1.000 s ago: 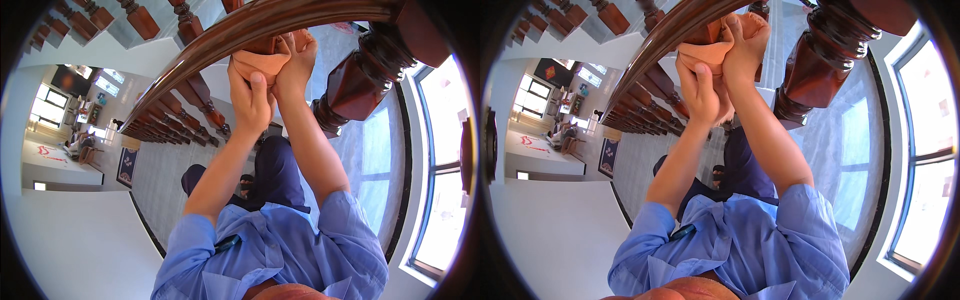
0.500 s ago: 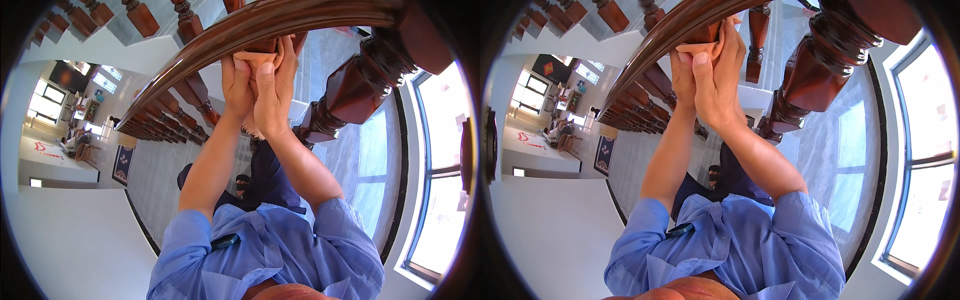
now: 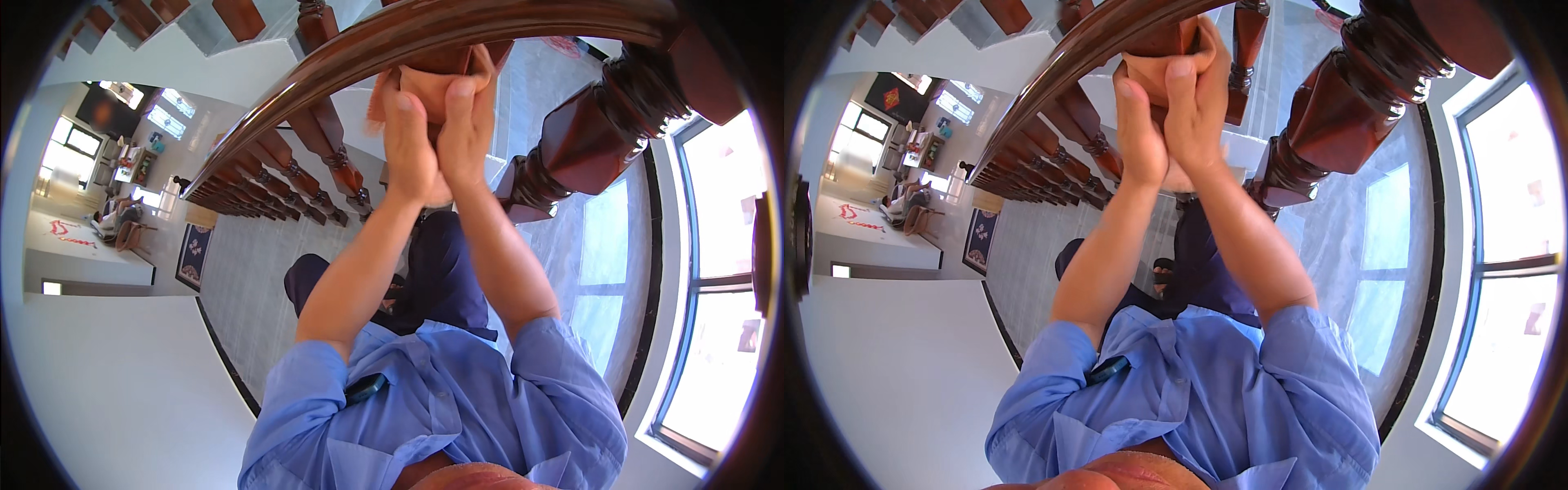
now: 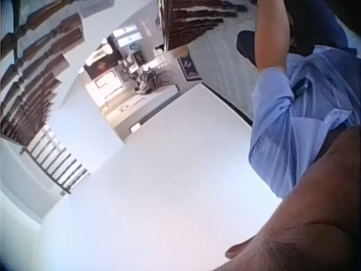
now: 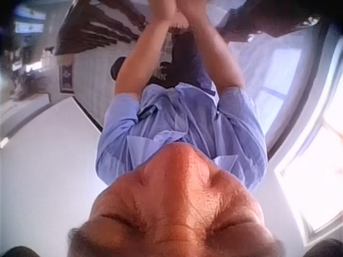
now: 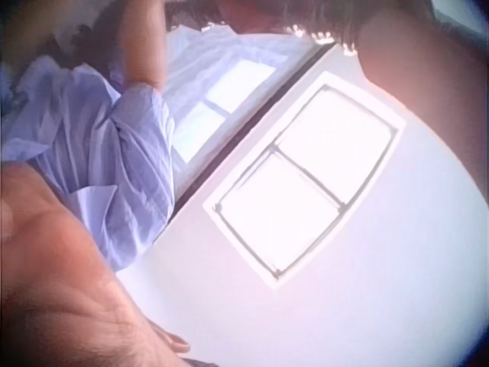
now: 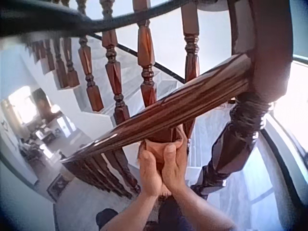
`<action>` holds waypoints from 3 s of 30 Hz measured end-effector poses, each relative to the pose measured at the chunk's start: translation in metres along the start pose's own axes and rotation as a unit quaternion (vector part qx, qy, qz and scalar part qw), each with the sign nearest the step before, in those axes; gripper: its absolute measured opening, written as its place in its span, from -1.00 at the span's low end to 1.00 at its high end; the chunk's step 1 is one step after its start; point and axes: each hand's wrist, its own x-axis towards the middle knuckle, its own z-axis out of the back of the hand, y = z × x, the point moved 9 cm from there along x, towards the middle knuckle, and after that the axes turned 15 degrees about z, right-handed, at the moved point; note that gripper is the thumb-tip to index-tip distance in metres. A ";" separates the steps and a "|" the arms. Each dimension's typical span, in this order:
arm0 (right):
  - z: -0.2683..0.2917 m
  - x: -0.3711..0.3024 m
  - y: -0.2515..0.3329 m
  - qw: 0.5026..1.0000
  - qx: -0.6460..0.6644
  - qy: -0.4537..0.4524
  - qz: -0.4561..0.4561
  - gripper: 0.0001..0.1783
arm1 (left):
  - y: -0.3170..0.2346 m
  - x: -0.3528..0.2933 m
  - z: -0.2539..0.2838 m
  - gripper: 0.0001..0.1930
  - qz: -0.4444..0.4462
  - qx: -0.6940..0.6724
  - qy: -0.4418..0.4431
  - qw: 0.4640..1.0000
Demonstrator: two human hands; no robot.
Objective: The person sits on a staircase and wipes the wooden handrail and balusters with a peach-colored cloth. They move along the railing, cleaning different sections by wrapping the cloth around the wood and rubbing it.
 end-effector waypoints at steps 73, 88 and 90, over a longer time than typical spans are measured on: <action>-0.003 -0.292 -0.027 0.863 -0.054 0.075 -0.497 -0.52 | 0.123 -0.145 0.195 -0.71 0.240 -0.025 -0.406 0.882; -0.146 -0.128 -0.109 0.861 0.245 -0.082 -0.438 -0.51 | -0.005 -0.034 0.166 -0.50 -0.052 0.106 -0.290 0.950; -0.152 -0.137 -0.132 0.814 0.261 -0.060 -0.515 -0.49 | 0.002 -0.024 0.173 -0.46 -0.022 0.061 -0.272 0.960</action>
